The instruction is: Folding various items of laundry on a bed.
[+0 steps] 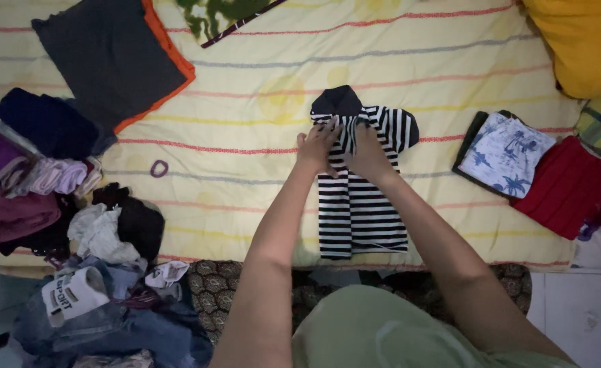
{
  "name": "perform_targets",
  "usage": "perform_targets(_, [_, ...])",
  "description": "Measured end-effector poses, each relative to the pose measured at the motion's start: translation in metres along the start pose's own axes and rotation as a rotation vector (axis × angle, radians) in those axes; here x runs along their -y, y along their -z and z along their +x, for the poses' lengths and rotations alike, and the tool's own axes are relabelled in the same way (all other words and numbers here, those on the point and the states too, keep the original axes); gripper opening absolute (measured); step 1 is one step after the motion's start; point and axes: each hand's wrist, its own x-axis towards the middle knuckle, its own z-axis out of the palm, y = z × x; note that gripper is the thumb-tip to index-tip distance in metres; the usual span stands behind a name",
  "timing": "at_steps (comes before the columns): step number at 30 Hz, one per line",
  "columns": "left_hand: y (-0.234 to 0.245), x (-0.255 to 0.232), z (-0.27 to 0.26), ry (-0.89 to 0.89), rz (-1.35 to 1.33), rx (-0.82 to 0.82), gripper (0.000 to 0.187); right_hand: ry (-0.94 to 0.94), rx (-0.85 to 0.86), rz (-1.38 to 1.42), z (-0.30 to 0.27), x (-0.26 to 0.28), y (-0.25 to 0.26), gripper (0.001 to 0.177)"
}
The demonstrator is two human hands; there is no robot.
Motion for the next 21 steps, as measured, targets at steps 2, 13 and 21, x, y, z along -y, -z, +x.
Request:
perform_targets(2, [-0.031, 0.016, 0.016, -0.018, -0.086, -0.111, 0.118, -0.015, 0.035, -0.054, 0.000, 0.034, 0.010, 0.078])
perform_targets(13, [-0.089, 0.048, 0.042, 0.285, -1.888, -0.169, 0.026, -0.194, 0.225, 0.040, 0.015, 0.074, -0.022, 0.076])
perform_targets(21, [-0.102, 0.044, 0.052, 0.196, -0.973, -0.939, 0.029, 0.136, -0.087, 0.390, -0.006, 0.045, 0.017, 0.057])
